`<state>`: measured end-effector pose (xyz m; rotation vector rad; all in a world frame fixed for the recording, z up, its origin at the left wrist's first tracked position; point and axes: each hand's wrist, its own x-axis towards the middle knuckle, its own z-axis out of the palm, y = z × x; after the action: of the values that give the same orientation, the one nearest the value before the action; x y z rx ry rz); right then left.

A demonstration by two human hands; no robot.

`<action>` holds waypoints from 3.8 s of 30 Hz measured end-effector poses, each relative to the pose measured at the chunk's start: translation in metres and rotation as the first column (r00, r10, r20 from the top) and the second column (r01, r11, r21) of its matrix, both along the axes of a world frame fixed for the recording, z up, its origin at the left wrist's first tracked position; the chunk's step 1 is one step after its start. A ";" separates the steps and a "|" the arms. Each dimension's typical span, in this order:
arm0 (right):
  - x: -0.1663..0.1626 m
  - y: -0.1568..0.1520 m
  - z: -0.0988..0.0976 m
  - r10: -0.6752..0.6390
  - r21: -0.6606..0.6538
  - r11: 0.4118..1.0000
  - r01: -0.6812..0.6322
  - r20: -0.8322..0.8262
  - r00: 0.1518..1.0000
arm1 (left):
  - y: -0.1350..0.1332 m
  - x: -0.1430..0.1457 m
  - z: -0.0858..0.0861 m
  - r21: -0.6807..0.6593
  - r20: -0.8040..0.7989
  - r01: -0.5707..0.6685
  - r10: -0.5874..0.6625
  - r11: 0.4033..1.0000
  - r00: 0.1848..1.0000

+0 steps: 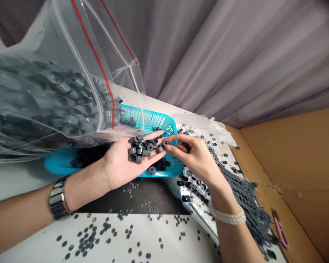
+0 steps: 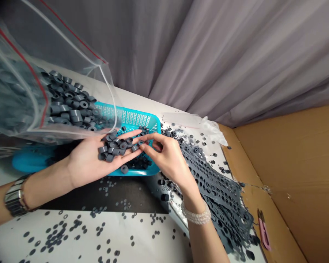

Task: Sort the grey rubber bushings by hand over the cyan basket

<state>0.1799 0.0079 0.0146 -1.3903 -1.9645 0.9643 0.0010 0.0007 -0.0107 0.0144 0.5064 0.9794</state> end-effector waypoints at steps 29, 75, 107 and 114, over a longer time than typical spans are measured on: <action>0.000 0.011 -0.011 -0.463 -0.598 0.790 -0.133 -0.725 0.510 | 0.000 0.000 0.001 0.030 0.073 -0.031 0.028 0.999 0.997; -0.027 -0.035 -0.014 -0.498 -0.310 0.867 0.391 -0.518 0.695 | 0.004 0.006 -0.013 -0.062 0.192 -0.017 0.029 0.998 0.981; -0.102 -0.109 -0.071 -0.656 0.038 0.752 0.658 0.127 0.744 | 0.019 -0.019 0.010 -0.014 0.191 0.115 -0.110 0.993 0.975; -0.119 -0.091 -0.073 -0.633 -0.008 0.769 0.639 0.138 0.762 | 0.018 -0.016 -0.001 0.000 0.192 0.116 -0.114 0.993 0.975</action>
<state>0.0609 -0.0833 -0.0588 -2.0063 -1.3619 0.6084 -0.0147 0.0188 -0.0118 -0.0599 0.3295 0.8543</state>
